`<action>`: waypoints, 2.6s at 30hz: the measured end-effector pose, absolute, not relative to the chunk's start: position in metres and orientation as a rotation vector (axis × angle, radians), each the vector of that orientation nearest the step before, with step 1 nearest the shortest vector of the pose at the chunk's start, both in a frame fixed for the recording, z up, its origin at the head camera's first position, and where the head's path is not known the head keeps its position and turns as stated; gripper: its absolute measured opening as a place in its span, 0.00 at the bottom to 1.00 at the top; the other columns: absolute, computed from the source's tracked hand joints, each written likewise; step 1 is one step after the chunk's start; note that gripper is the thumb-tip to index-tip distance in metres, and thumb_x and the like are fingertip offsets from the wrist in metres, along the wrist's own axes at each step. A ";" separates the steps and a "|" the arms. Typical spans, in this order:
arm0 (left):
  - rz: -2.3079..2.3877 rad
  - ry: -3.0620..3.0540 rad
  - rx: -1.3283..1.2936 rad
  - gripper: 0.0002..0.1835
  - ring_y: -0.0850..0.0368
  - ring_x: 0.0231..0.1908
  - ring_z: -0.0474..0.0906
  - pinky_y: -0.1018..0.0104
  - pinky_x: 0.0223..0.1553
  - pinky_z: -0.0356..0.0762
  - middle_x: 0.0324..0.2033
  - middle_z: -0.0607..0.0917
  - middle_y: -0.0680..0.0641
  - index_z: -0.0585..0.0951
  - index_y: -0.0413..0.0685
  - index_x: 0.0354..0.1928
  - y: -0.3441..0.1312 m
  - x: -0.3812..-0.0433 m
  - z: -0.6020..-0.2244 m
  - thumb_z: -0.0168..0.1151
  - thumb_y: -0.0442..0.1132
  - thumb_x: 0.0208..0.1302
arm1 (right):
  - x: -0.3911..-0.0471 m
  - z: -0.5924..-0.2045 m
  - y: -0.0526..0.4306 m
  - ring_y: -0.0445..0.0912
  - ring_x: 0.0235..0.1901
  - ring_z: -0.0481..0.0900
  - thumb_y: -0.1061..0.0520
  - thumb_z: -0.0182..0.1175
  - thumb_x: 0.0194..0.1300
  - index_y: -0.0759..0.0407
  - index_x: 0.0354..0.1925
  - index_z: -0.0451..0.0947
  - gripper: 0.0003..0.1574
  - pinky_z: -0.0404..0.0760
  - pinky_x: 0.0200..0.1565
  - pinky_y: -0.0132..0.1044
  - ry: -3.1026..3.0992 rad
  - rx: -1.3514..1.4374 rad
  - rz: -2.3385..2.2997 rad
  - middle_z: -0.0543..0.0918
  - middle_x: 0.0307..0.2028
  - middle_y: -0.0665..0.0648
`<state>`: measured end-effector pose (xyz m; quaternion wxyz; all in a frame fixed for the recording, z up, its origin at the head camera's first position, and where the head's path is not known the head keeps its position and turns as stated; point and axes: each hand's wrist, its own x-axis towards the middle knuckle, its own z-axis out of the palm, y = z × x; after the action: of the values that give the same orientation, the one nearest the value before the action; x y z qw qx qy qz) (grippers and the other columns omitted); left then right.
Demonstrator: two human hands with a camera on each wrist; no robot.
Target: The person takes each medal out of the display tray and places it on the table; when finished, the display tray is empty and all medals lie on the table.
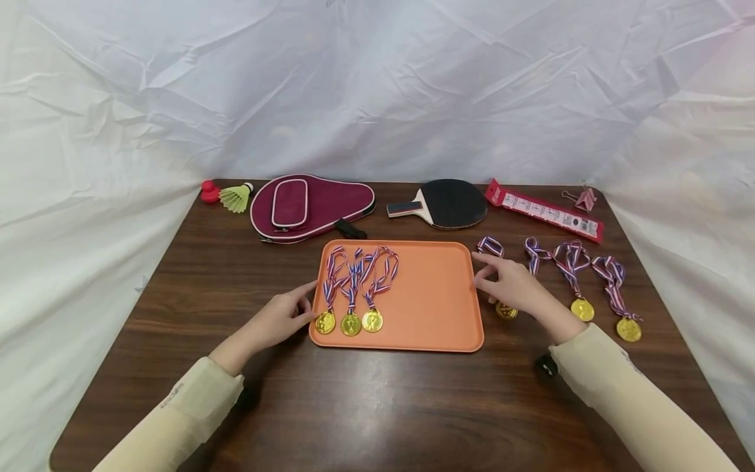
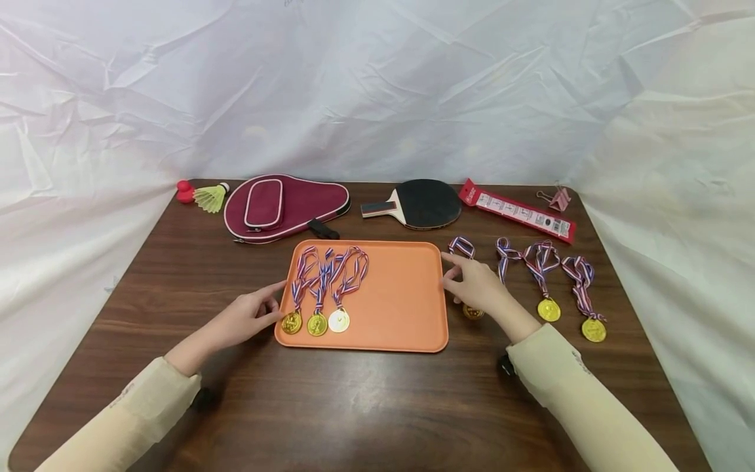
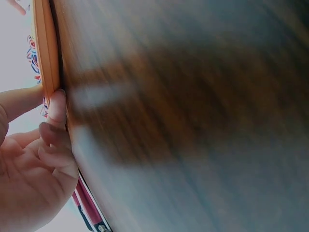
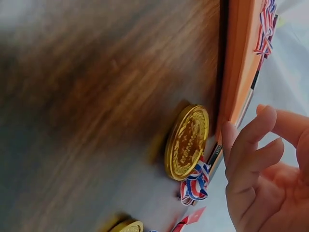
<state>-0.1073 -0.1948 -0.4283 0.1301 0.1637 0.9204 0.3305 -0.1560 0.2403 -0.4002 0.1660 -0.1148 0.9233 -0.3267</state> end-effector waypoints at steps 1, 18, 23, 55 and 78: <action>0.955 2.683 0.474 0.31 0.60 0.18 0.67 0.68 0.19 0.66 0.25 0.74 0.53 0.62 0.44 0.64 -0.195 -0.107 -0.429 0.60 0.41 0.59 | -0.157 -0.401 0.240 0.45 0.20 0.77 0.53 0.58 0.60 0.56 0.65 0.56 0.38 0.74 0.26 0.39 2.616 -0.328 -0.929 0.80 0.36 0.55; 0.946 2.833 0.516 0.22 0.58 0.24 0.67 0.66 0.24 0.66 0.26 0.74 0.53 0.75 0.45 0.52 -0.185 -0.098 -0.411 0.65 0.40 0.54 | -0.165 -0.408 0.239 0.45 0.21 0.77 0.57 0.60 0.58 0.58 0.66 0.54 0.41 0.76 0.29 0.38 2.547 -0.301 -0.946 0.78 0.37 0.58; 0.842 2.883 0.509 0.19 0.57 0.29 0.66 0.64 0.30 0.63 0.26 0.73 0.52 0.80 0.47 0.45 -0.183 -0.092 -0.417 0.69 0.41 0.49 | -0.164 -0.408 0.239 0.45 0.21 0.77 0.58 0.60 0.58 0.60 0.66 0.54 0.41 0.75 0.28 0.37 2.551 -0.307 -0.959 0.78 0.36 0.59; 0.985 2.805 0.434 0.08 0.58 0.23 0.67 0.68 0.21 0.65 0.22 0.72 0.52 0.77 0.52 0.28 -0.177 -0.093 -0.414 0.68 0.41 0.49 | -0.166 -0.411 0.242 0.49 0.21 0.77 0.60 0.61 0.57 0.61 0.65 0.56 0.40 0.76 0.29 0.40 2.491 -0.287 -1.080 0.79 0.36 0.62; 1.152 2.982 0.400 0.08 0.58 0.22 0.70 0.69 0.21 0.66 0.23 0.77 0.54 0.77 0.53 0.34 -0.220 -0.107 -0.371 0.63 0.46 0.55 | -0.167 -0.408 0.240 0.49 0.22 0.77 0.61 0.60 0.57 0.61 0.64 0.56 0.39 0.76 0.29 0.39 2.479 -0.266 -1.076 0.79 0.36 0.62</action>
<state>-0.1069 -0.2203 -0.3714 -0.0398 0.1241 0.9249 0.3573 -0.1670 0.2399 -0.4079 0.2114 -0.0956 0.8923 -0.3874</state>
